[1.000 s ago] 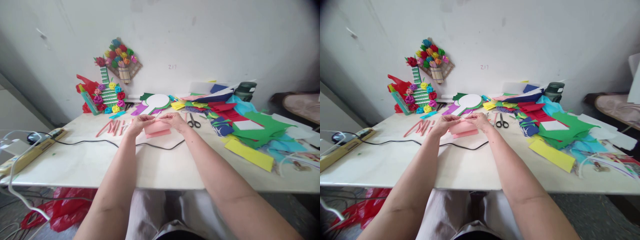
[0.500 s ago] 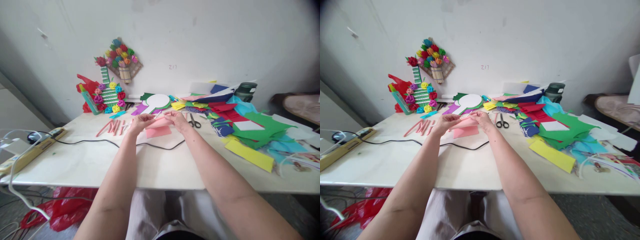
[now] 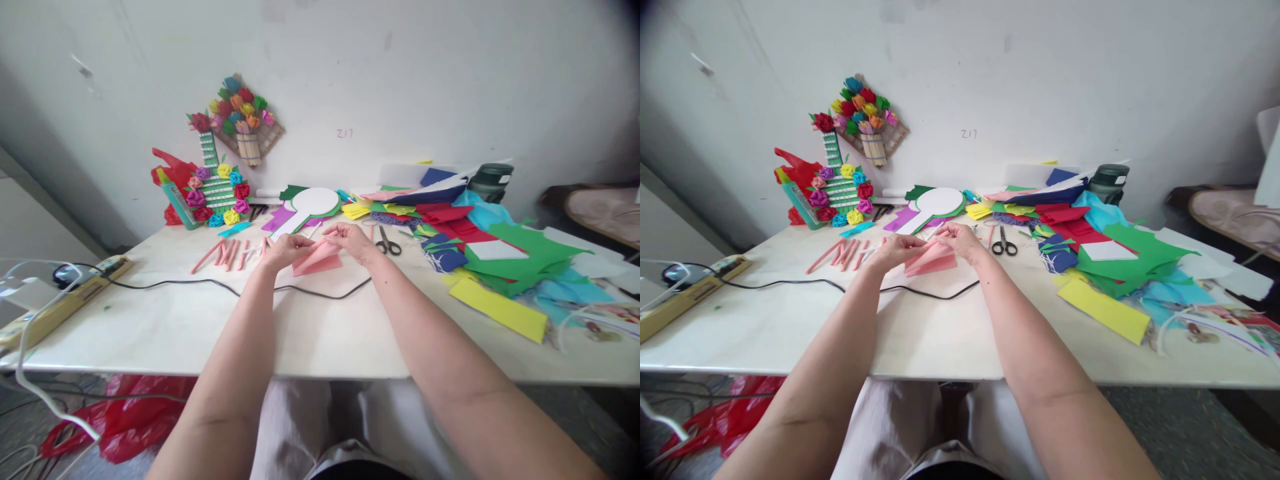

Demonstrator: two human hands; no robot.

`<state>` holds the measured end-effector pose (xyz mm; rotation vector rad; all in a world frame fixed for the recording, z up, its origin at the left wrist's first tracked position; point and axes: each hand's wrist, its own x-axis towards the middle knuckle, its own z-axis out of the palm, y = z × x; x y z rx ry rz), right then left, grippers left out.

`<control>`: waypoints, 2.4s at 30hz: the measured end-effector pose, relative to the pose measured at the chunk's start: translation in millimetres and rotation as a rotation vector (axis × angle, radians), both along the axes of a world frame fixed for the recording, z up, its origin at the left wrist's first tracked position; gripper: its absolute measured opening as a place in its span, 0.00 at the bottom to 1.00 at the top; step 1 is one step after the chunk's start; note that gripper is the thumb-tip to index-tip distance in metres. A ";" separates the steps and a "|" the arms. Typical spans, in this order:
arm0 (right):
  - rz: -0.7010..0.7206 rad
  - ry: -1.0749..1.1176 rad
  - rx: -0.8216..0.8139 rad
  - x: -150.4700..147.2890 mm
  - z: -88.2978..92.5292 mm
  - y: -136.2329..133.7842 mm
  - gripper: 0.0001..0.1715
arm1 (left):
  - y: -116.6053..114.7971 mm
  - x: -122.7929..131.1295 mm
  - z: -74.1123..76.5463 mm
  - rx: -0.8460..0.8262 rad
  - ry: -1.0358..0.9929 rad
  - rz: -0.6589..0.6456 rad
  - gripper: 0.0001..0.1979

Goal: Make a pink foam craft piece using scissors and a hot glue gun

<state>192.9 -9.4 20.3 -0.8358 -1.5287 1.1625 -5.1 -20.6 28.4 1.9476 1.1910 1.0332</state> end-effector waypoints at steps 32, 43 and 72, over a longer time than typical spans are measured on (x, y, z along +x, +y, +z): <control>-0.093 -0.004 0.061 -2.1 -0.7 -2.6 0.10 | 2.3 4.8 -1.8 0.263 0.229 0.143 0.13; -0.067 -0.098 0.090 -2.2 -1.9 -3.1 0.11 | 2.4 1.1 -0.7 0.036 0.115 0.024 0.19; -0.429 -0.138 0.186 -5.3 -8.3 10.7 0.20 | -4.5 -1.2 7.7 -0.178 -0.265 0.018 0.11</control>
